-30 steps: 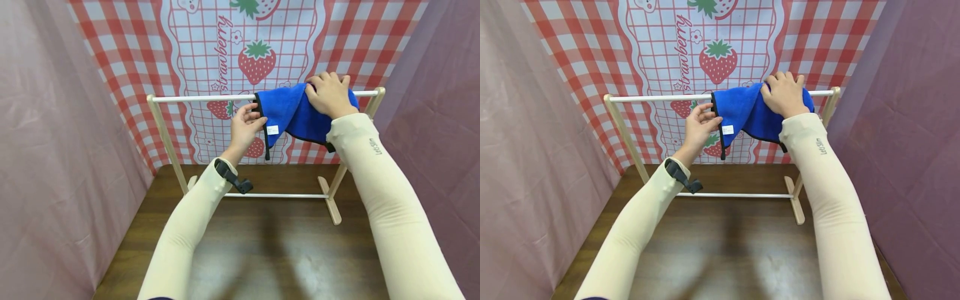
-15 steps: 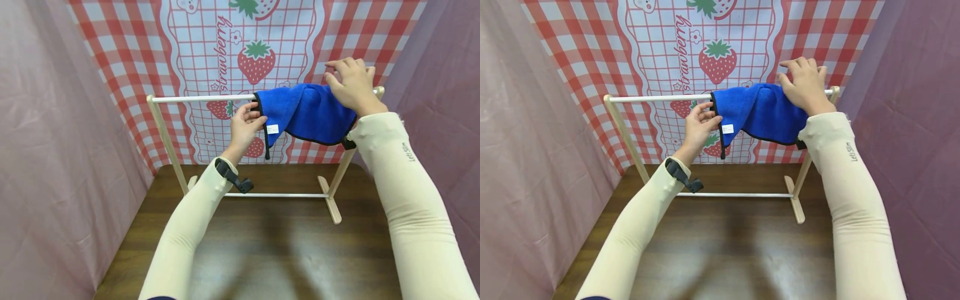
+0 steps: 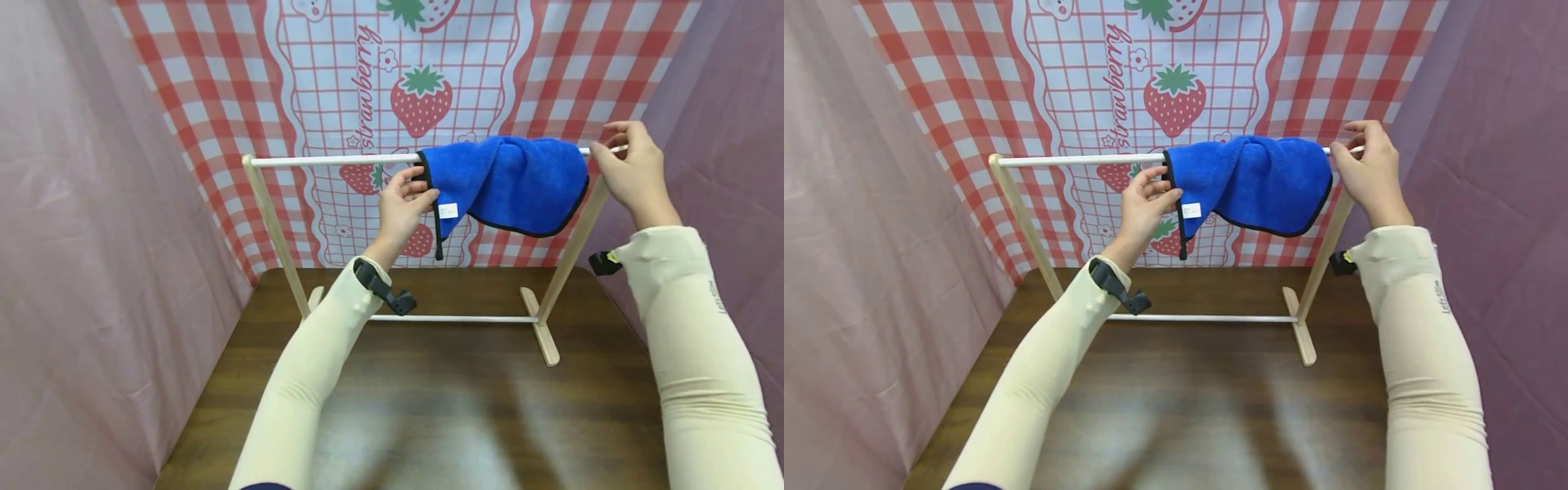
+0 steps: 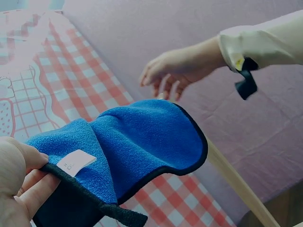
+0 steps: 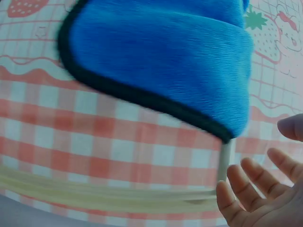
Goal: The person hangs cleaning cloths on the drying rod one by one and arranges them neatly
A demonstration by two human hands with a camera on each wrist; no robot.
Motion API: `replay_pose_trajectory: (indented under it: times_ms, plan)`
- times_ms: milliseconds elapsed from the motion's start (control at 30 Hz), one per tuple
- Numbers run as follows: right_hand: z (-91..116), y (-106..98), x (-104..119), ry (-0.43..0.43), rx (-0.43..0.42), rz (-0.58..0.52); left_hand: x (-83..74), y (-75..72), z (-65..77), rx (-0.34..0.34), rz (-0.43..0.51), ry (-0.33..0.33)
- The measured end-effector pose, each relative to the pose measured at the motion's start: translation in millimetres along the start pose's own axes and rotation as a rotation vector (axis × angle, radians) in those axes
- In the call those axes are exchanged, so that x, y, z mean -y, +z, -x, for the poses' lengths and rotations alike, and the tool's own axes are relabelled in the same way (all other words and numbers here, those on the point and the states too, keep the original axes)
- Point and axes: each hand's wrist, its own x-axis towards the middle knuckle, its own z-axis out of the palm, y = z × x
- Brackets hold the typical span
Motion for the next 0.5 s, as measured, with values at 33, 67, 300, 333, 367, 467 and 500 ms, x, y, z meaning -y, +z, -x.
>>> replay_pose_trajectory:
  times_ms: [33, 67, 300, 333, 367, 467, 500]
  plan:
    - [2.7, 1.0, -4.1, 0.02, -0.001, -0.019, 0.2, 0.2, -0.1, -0.001, 0.001, 0.0]
    - [5.0, 2.3, -7.9, 0.041, 0.005, -0.058, 0.5, 0.2, -0.3, -0.001, 0.003, -0.001]
    - [20.5, 18.7, -24.7, 0.095, 0.061, -0.615, 0.6, 0.1, -0.2, 0.0, -0.003, -0.01]
    - [21.9, 21.3, -25.9, 0.092, 0.063, -0.703, 0.5, 0.0, -0.3, -0.001, -0.004, -0.009]
    - [23.0, 23.7, -26.7, 0.085, 0.061, -0.78, 0.5, 0.0, -0.5, -0.001, -0.004, -0.008]
    - [24.8, 28.4, -27.1, 0.066, 0.035, -0.927, 0.3, -0.2, -1.3, 0.002, 0.003, 0.001]
    - [24.9, 29.2, -26.9, 0.062, 0.024, -0.958, -0.1, -0.3, -1.5, 0.005, 0.007, 0.002]
